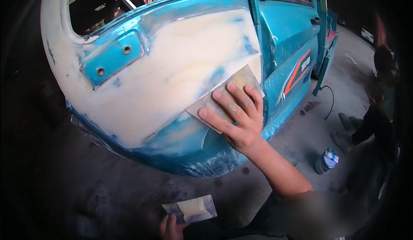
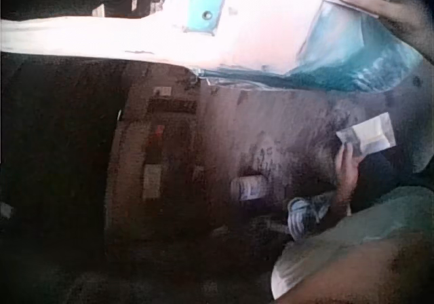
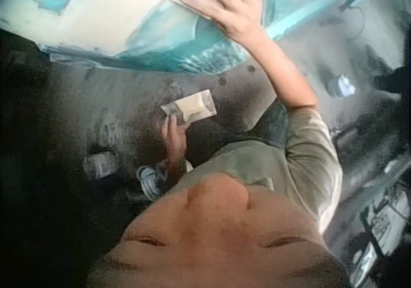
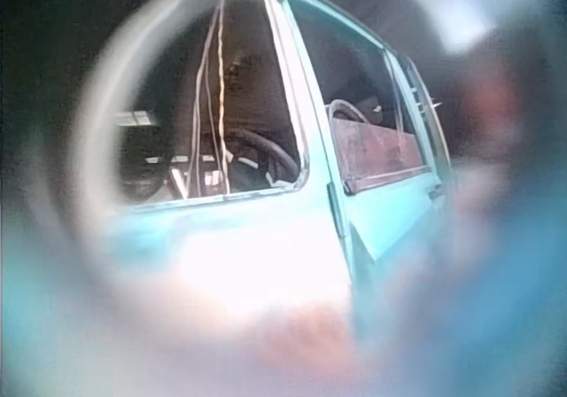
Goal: The person applies a beige body filler to the side of a teal three-wheeled vehicle using a metal spreader. They repeatedly scoop filler from a plastic sheet and smooth it over a large area of the vehicle's side panel.
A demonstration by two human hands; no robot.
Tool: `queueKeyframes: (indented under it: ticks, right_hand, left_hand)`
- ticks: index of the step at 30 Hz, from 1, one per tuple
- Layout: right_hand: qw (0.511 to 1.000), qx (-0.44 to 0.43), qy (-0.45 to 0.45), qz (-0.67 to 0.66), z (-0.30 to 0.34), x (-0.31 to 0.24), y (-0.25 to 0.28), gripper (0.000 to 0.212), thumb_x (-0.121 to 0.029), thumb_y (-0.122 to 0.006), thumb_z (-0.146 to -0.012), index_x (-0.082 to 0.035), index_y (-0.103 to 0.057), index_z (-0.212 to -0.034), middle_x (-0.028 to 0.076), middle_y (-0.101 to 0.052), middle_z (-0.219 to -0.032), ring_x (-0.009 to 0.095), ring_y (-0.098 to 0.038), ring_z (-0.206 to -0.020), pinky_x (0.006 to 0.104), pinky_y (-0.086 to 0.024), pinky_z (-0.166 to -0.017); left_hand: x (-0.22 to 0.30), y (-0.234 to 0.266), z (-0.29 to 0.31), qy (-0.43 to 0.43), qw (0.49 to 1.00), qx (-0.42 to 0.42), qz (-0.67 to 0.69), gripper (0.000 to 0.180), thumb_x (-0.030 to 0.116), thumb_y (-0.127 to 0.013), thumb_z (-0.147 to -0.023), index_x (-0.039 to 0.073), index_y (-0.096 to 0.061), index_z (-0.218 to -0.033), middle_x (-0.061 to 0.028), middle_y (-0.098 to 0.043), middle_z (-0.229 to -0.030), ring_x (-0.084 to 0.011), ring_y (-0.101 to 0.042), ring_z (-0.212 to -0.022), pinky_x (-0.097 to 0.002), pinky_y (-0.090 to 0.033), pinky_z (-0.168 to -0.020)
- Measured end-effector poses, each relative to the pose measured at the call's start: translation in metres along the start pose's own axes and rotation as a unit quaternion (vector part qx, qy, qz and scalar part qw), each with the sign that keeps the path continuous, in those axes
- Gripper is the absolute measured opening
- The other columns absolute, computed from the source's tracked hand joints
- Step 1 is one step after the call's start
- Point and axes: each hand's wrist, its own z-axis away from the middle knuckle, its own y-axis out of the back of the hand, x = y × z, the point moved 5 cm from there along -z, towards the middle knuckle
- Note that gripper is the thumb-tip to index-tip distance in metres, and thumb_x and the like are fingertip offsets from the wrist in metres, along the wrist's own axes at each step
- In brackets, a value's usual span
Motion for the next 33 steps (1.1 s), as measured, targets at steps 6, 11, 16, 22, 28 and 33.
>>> queueKeyframes:
  ticks: [6,11,16,22,28,33]
  right_hand:
    - [0.999,-0.039,0.002,0.001,0.035,0.005,0.005,0.039,-0.021,-0.071,-0.086,-0.033,-0.073,-0.123,0.003,-0.070,-0.128,0.029,-0.063,-0.121,0.0486,-0.041,-0.106]
    - [0.999,-0.004,0.035,0.002,0.009,0.025,0.021,0.042,-0.021,-0.072,-0.084,-0.032,-0.074,-0.124,0.005,-0.069,-0.127,0.031,-0.064,-0.119,0.0486,-0.043,-0.105]
    - [1.000,0.014,0.011,-0.001,0.013,0.043,0.010,0.038,-0.020,-0.069,-0.087,-0.030,-0.074,-0.124,0.006,-0.069,-0.130,0.031,-0.063,-0.120,0.0483,-0.043,-0.105]
    - [0.999,-0.010,0.039,0.006,0.040,0.050,0.024,0.041,-0.018,-0.070,-0.085,-0.029,-0.073,-0.125,0.006,-0.069,-0.128,0.031,-0.063,-0.120,0.0478,-0.045,-0.103]
    - [0.999,0.014,0.035,-0.008,0.012,0.089,0.018,0.042,-0.018,-0.070,-0.087,-0.026,-0.072,-0.128,0.009,-0.067,-0.133,0.034,-0.060,-0.126,0.0503,-0.044,-0.107]
    - [1.000,-0.003,0.028,-0.013,0.047,0.087,0.014,0.042,-0.014,-0.068,-0.088,-0.024,-0.072,-0.128,0.009,-0.067,-0.133,0.034,-0.059,-0.128,0.0513,-0.042,-0.110]
  left_hand:
    - [0.007,0.010,0.026,-0.269,0.891,0.045,-0.363,0.045,0.014,-0.074,-0.095,-0.001,-0.059,-0.134,-0.0221,-0.061,-0.124,-0.0399,-0.064,-0.111,-0.0470,-0.056,-0.092]
    - [0.036,-0.016,0.042,-0.230,0.873,0.066,-0.424,0.045,0.010,-0.075,-0.092,-0.001,-0.061,-0.133,-0.0252,-0.059,-0.126,-0.0421,-0.060,-0.116,-0.0448,-0.053,-0.096]
    - [0.023,0.001,0.030,-0.225,0.865,0.073,-0.442,0.046,0.010,-0.071,-0.094,-0.001,-0.059,-0.136,-0.0276,-0.059,-0.127,-0.0417,-0.059,-0.117,-0.0452,-0.051,-0.098]
    - [0.039,-0.027,0.034,-0.172,0.858,0.025,-0.484,0.047,0.025,-0.060,-0.102,0.000,-0.056,-0.141,-0.0288,-0.056,-0.136,-0.0443,-0.054,-0.123,-0.0487,-0.043,-0.108]
    - [0.031,-0.029,0.026,-0.147,0.880,0.026,-0.451,0.051,0.031,-0.058,-0.104,-0.004,-0.055,-0.140,-0.0268,-0.056,-0.136,-0.0410,-0.057,-0.121,-0.0487,-0.045,-0.106]
    - [0.015,-0.029,0.022,-0.046,0.981,-0.008,-0.186,0.059,0.041,-0.052,-0.107,-0.006,-0.051,-0.143,-0.0283,-0.054,-0.137,-0.0393,-0.060,-0.116,-0.0484,-0.050,-0.101]
